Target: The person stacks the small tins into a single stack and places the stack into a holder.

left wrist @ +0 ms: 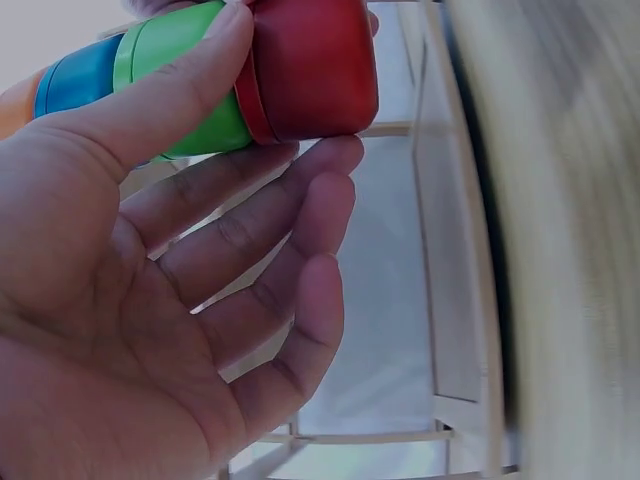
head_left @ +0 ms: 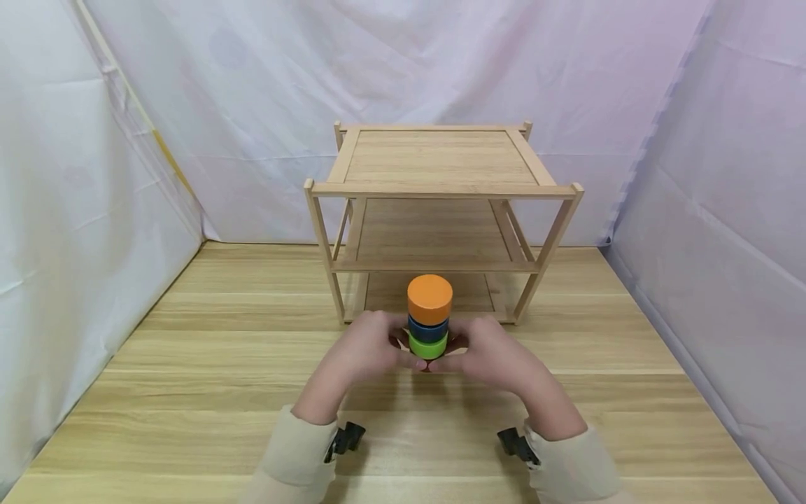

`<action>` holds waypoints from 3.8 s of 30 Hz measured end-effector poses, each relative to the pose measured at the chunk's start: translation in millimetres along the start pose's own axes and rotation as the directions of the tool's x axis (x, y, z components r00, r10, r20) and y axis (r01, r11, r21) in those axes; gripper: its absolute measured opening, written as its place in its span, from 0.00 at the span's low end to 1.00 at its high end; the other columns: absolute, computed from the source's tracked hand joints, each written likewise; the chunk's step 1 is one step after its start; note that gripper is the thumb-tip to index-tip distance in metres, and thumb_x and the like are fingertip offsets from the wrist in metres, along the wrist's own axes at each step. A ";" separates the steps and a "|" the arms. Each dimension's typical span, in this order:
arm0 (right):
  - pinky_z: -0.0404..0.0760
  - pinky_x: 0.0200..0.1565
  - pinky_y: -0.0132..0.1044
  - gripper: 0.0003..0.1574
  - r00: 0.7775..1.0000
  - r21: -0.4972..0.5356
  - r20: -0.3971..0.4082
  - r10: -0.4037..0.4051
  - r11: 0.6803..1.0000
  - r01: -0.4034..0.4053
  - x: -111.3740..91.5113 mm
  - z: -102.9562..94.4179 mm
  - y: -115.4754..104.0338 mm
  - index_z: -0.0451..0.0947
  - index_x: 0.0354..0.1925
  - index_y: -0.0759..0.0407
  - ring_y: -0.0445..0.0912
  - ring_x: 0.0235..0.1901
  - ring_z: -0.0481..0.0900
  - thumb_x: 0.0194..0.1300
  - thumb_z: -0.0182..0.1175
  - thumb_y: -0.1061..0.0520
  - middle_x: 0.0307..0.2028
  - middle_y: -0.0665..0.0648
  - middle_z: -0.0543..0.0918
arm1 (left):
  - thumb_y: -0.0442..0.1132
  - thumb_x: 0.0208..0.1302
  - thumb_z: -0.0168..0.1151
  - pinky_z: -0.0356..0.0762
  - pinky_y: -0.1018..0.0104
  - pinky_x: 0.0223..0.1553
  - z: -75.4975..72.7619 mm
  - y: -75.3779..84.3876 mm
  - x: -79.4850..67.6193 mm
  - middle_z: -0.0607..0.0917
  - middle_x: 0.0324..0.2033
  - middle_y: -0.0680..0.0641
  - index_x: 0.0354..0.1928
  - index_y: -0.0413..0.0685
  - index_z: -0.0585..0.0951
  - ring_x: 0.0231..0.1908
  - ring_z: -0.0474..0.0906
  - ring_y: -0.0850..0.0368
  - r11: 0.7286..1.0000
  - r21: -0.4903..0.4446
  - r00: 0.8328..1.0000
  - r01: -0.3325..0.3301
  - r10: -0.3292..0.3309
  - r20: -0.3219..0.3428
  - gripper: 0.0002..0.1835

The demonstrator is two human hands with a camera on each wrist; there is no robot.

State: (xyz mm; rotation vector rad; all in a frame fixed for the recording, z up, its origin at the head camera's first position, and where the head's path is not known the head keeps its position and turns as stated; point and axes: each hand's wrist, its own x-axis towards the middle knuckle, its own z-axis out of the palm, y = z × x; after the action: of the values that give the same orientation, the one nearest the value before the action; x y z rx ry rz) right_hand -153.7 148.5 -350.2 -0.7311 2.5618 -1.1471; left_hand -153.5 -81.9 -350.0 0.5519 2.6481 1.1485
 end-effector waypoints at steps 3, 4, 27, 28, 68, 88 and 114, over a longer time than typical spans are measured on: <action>0.89 0.53 0.46 0.19 1.000 -0.026 0.006 -0.006 1.000 0.007 -2.8 -7.3 -8.0 0.88 0.50 0.46 0.40 0.44 0.90 0.60 0.80 0.50 0.45 0.44 0.92 | 0.44 0.55 0.85 0.85 0.61 0.44 -6.3 8.2 -2.3 0.91 0.38 0.57 0.47 0.56 0.90 0.38 0.85 0.61 1.000 -0.012 1.000 -0.001 0.001 0.009 0.18; 0.89 0.52 0.45 0.19 1.000 -0.037 0.009 -0.004 0.999 0.005 -3.7 -9.5 -10.3 0.88 0.49 0.45 0.39 0.43 0.90 0.60 0.80 0.49 0.44 0.43 0.92 | 0.44 0.55 0.85 0.85 0.61 0.44 -8.4 10.2 -3.0 0.91 0.38 0.56 0.47 0.56 0.90 0.38 0.85 0.61 1.000 -0.018 1.000 -0.006 0.006 0.014 0.18; 0.89 0.43 0.35 0.20 1.000 -0.057 0.007 0.005 0.998 -0.005 -18.2 -41.4 -48.7 0.89 0.48 0.48 0.38 0.38 0.91 0.60 0.81 0.46 0.39 0.45 0.93 | 0.45 0.55 0.85 0.85 0.62 0.44 -51.9 52.9 -7.2 0.92 0.34 0.56 0.48 0.54 0.90 0.35 0.88 0.61 0.999 -0.010 0.990 -0.050 0.051 0.133 0.18; 0.89 0.43 0.35 0.20 1.000 -0.061 0.010 0.007 0.998 -0.006 -18.4 -42.8 -50.2 0.89 0.49 0.48 0.38 0.38 0.91 0.60 0.80 0.46 0.39 0.46 0.93 | 0.45 0.55 0.85 0.85 0.62 0.44 -53.5 55.4 -7.1 0.92 0.35 0.57 0.48 0.54 0.90 0.35 0.88 0.62 0.998 0.009 0.990 -0.054 0.052 0.133 0.19; 0.83 0.47 0.42 0.25 0.992 -0.214 -0.053 0.114 0.969 -0.123 23.5 -176.8 -154.0 0.85 0.58 0.56 0.51 0.40 0.84 0.68 0.74 0.45 0.41 0.56 0.90 | 0.49 0.60 0.81 0.84 0.55 0.57 -176.7 168.7 49.2 0.93 0.45 0.52 0.57 0.52 0.87 0.45 0.90 0.52 0.978 0.195 0.994 -0.079 0.062 0.094 0.24; 0.88 0.48 0.30 0.33 0.982 -0.205 -0.064 0.178 0.961 -0.187 102.1 -226.4 -152.3 0.79 0.66 0.62 0.46 0.38 0.85 0.71 0.72 0.47 0.46 0.55 0.87 | 0.52 0.63 0.78 0.83 0.66 0.49 -214.4 172.0 125.7 0.89 0.44 0.52 0.61 0.51 0.85 0.43 0.85 0.54 0.978 0.202 0.996 0.049 -0.062 0.059 0.27; 0.88 0.48 0.32 0.37 0.963 -0.092 -0.023 0.267 0.959 -0.268 119.4 -214.4 -136.5 0.73 0.72 0.57 0.44 0.36 0.86 0.72 0.70 0.46 0.59 0.59 0.81 | 0.54 0.65 0.76 0.80 0.67 0.44 -208.1 158.4 130.9 0.90 0.51 0.53 0.58 0.54 0.86 0.42 0.86 0.57 0.968 0.214 0.989 0.128 -0.141 0.049 0.23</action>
State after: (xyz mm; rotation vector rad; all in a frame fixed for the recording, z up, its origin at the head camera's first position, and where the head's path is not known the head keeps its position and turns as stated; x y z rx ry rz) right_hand -295.0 142.2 -107.7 -0.3801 2.6369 -0.9520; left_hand -300.0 -65.5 -97.4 0.4270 2.7214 0.8047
